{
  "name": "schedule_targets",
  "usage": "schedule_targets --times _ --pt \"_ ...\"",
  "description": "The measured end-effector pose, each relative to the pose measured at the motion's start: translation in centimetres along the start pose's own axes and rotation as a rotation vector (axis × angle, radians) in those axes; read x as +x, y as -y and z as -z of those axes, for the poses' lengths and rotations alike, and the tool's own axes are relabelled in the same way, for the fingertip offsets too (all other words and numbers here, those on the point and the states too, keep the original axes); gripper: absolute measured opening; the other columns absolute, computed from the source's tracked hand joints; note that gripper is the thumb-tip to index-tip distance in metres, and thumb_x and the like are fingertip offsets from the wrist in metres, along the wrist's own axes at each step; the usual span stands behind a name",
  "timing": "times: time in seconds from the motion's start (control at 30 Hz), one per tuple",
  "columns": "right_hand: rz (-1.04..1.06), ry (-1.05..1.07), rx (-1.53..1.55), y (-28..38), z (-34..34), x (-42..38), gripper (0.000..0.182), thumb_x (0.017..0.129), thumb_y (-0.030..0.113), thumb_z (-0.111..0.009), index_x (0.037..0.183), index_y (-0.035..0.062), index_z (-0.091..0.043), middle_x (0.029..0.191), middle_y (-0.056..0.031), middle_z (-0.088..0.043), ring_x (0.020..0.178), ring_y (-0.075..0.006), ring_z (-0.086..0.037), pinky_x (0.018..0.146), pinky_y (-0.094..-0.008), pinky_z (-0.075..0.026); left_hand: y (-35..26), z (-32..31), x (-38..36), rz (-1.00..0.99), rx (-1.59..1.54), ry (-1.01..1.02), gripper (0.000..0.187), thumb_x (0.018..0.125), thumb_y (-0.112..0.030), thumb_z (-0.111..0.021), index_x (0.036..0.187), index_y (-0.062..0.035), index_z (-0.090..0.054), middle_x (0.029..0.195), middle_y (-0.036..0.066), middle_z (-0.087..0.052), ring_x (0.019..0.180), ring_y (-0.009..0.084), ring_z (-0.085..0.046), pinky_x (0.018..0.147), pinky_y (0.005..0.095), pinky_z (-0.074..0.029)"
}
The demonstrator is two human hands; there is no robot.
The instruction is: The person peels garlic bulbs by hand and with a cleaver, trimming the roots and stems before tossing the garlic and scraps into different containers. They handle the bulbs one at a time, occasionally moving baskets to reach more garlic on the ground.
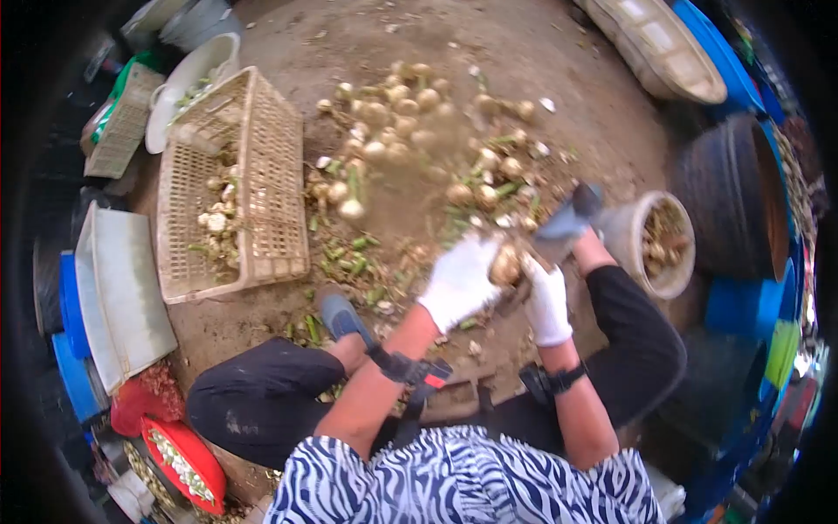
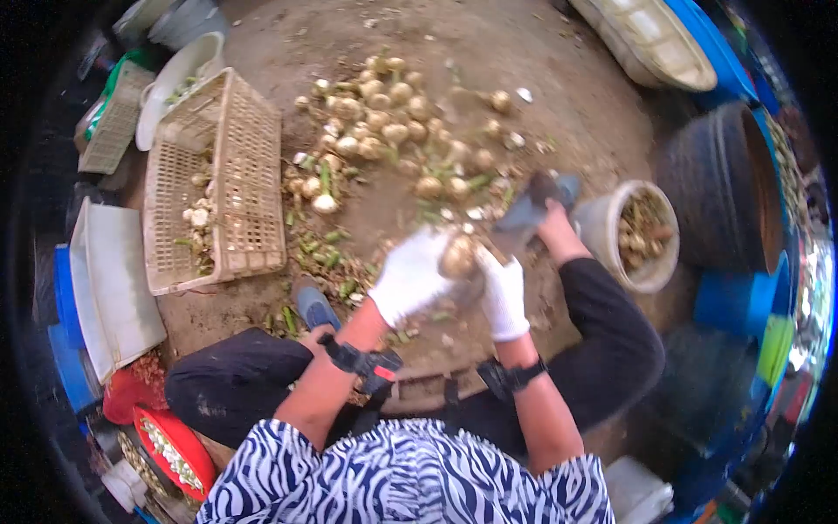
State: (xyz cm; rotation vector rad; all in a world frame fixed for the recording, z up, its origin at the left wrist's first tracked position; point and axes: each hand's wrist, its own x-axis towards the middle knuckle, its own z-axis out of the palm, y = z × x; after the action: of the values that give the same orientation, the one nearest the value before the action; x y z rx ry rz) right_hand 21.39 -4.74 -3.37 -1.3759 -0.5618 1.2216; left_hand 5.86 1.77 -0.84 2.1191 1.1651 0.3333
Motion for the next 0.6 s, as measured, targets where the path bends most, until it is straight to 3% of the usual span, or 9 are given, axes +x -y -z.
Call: schedule_targets --times 0.07,0.13,0.2,0.27,0.3,0.4,0.43,0.47,0.6 --pt "-0.052 0.047 0.100 1.4 0.2 -1.2 0.029 0.094 0.016 -0.058 0.115 -0.0034 -0.064 0.109 -0.0055 -0.066 0.096 -0.0113 -0.059 0.086 -0.0268 -0.046 -2.7 2.1 -0.4 0.102 -0.167 0.091 0.079 0.066 -0.042 -0.078 0.131 -0.0068 -0.051 0.116 0.023 -0.061 0.107 0.0385 -0.061 0.092 0.0409 -0.049" --pt "-0.021 0.088 0.113 3.0 -0.6 -1.9 0.026 0.093 0.018 -0.061 0.110 -0.0012 -0.064 0.102 -0.0029 -0.065 0.087 -0.0098 -0.059 0.073 -0.0254 -0.048 -3.6 3.0 -0.9 0.064 -0.175 0.073 0.076 0.063 -0.035 -0.082 0.128 -0.0069 -0.054 0.116 0.021 -0.063 0.106 0.0333 -0.063 0.091 0.0386 -0.050" --pt "0.021 0.077 -0.086 4.6 -0.5 -2.7 0.023 0.090 0.013 -0.064 0.107 -0.0021 -0.065 0.096 -0.0016 -0.067 0.083 -0.0084 -0.059 0.070 -0.0257 -0.049 -4.1 3.8 -2.2 0.171 -0.458 0.069 0.071 0.064 -0.031 -0.082 0.125 -0.0070 -0.056 0.115 0.017 -0.064 0.106 0.0262 -0.064 0.091 0.0347 -0.050" --pt "0.119 0.052 -0.525 7.0 -0.1 -4.5 0.023 0.087 0.011 -0.067 0.107 0.0008 -0.066 0.095 -0.0097 -0.071 0.079 -0.0167 -0.065 0.072 -0.0284 -0.051 -2.8 2.7 -3.1 0.130 -0.424 -0.089 0.065 0.067 -0.031 -0.080 0.121 -0.0034 -0.057 0.106 0.023 -0.067 0.099 0.0335 -0.067 0.083 0.0375 -0.052" --pt "0.428 0.068 -0.789 7.4 0.2 -5.2 0.022 0.082 0.008 -0.067 0.103 0.0035 -0.065 0.092 -0.0145 -0.069 0.078 -0.0280 -0.068 0.068 -0.0353 -0.053 -2.9 3.3 -3.4 0.094 -0.499 -0.103 0.065 0.067 -0.030 -0.080 0.121 -0.0024 -0.057 0.104 0.021 -0.068 0.096 0.0311 -0.067 0.083 0.0365 -0.052" --pt "0.651 0.288 -1.109 9.2 0.3 -8.2 0.033 0.072 -0.003 -0.066 0.105 0.0024 -0.065 0.090 -0.0167 -0.068 0.080 -0.0278 -0.068 0.070 -0.0353 -0.052 -3.0 4.2 -4.5 0.032 -0.449 -0.033 0.065 0.068 -0.028 -0.081 0.122 -0.0006 -0.055 0.100 0.014 -0.069 0.090 0.0224 -0.067 0.083 0.0335 -0.051" --pt "0.613 0.361 -1.200 9.1 0.2 -8.5 0.039 0.066 -0.002 -0.066 0.104 0.0028 -0.063 0.088 -0.0176 -0.066 0.083 -0.0376 -0.065 0.070 -0.0406 -0.052 -3.2 4.2 -4.4 -0.071 -0.505 -0.110 0.063 0.069 -0.027 -0.081 0.121 -0.0012 -0.056 0.099 0.013 -0.069 0.090 0.0219 -0.067 0.083 0.0334 -0.051" --pt "0.610 0.356 -1.194 9.1 0.1 -8.8 0.039 0.066 -0.002 -0.066 0.104 0.0028 -0.063 0.088 -0.0176 -0.066 0.083 -0.0376 -0.065 0.070 -0.0406 -0.052 -3.4 4.0 -4.6 -0.171 -0.564 -0.181 0.060 0.070 -0.026 -0.080 0.119 -0.0017 -0.056 0.099 0.012 -0.069 0.089 0.0215 -0.067 0.083 0.0333 -0.051" --pt "0.609 0.422 -1.267 8.4 0.0 -9.7 0.040 0.065 0.002 -0.067 0.104 0.0039 -0.061 0.088 -0.0151 -0.065 0.082 -0.0356 -0.064 0.071 -0.0425 -0.051 -2.6 3.7 -6.4 -0.004 -0.407 -0.126 0.053 0.071 -0.026 -0.079 0.114 -0.0025 -0.060 0.099 0.015 -0.068 0.091 0.0253 -0.067 0.083 0.0343 -0.051"
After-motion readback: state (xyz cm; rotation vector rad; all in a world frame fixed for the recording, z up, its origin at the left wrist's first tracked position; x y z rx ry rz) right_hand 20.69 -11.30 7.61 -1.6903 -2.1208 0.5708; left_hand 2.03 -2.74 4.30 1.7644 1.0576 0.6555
